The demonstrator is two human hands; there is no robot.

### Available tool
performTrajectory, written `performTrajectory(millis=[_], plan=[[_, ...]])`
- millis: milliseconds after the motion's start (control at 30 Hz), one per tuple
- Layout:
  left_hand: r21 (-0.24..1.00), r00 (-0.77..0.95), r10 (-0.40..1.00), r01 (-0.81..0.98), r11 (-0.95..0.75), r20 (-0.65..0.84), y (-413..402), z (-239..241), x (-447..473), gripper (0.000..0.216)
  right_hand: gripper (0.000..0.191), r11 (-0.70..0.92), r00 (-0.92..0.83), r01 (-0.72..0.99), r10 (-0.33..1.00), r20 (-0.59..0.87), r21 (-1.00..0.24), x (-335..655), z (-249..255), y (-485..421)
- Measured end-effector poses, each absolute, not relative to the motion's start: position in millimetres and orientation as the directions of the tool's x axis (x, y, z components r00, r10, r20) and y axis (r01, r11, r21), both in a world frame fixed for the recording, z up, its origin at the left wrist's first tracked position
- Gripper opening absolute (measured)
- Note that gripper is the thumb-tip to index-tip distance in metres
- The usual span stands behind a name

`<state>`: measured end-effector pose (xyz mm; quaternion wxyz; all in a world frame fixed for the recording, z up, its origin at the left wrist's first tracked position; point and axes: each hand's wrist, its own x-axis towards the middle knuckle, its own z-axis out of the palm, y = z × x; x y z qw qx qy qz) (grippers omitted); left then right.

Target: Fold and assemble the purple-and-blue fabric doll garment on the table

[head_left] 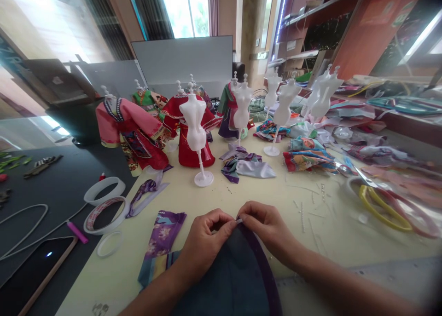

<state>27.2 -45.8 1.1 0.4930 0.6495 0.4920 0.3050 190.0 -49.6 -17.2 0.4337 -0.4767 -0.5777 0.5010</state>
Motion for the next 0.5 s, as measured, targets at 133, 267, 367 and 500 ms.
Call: performTrajectory(millis=[133,267,367,500], plan=[[0.924,0.284,0.958,0.377,-0.066,-0.048,-47,1,28,0.019,0.023,0.024,-0.189,0.122,0.982,0.0,-0.992,192,-9,-51],[0.908,0.29,0.957,0.403,-0.115,-0.008,-48,0,29,0.02,0.022,0.06,-0.196,0.156,0.98,0.028,-0.986,192,-10,-52],[0.893,0.3,0.953,0.419,-0.161,0.031,-48,-3,29,0.02,0.015,0.111,-0.205,0.182,0.976,0.073,-0.977,189,-16,-52],[0.876,0.31,0.95,0.443,-0.19,0.049,-48,-6,30,0.019,0.015,0.151,-0.206,0.224,0.973,0.105,-0.963,188,-21,-51]])
